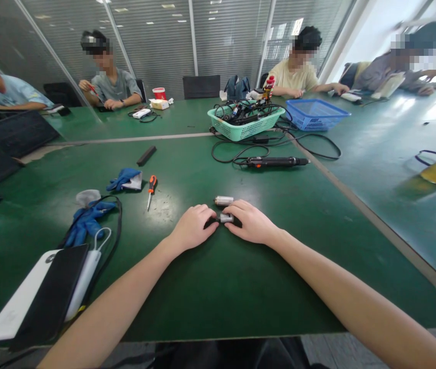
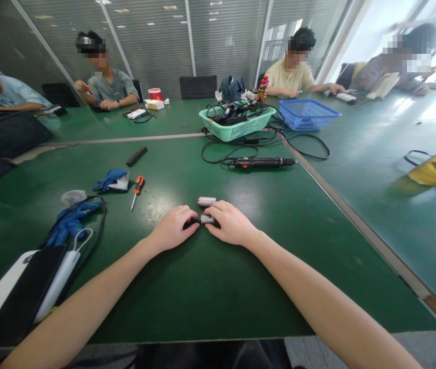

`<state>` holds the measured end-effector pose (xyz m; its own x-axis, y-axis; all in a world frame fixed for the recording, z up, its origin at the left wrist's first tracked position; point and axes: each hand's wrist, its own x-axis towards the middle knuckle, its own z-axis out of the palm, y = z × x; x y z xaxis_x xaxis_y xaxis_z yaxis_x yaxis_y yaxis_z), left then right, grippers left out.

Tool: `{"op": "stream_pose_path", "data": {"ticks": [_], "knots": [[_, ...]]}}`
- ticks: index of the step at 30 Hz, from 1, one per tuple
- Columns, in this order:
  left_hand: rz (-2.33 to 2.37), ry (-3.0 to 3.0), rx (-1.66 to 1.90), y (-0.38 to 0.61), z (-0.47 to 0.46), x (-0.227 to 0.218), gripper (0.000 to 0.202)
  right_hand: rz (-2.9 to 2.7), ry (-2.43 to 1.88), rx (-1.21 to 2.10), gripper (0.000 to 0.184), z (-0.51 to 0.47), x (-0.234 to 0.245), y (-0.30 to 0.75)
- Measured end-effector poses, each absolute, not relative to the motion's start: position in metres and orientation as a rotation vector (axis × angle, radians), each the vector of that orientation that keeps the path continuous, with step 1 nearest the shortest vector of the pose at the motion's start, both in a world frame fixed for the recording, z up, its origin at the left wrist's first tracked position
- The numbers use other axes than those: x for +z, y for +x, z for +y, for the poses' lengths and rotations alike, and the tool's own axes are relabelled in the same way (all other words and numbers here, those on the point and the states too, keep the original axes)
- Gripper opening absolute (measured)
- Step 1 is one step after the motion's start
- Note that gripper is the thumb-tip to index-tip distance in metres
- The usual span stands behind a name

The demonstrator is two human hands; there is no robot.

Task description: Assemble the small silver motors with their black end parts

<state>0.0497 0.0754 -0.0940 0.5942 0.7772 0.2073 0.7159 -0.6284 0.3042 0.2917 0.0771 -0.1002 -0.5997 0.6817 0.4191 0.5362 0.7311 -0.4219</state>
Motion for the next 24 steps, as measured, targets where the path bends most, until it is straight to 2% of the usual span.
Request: {"op": "stream_pose_path", "data": {"ticks": [24], "knots": [[1.251, 2.661, 0.475, 0.0473, 0.0729, -0.0952, 0.017, -2.375, -0.959, 0.342, 0.033, 0.0767, -0.1004, 0.2898]]}}
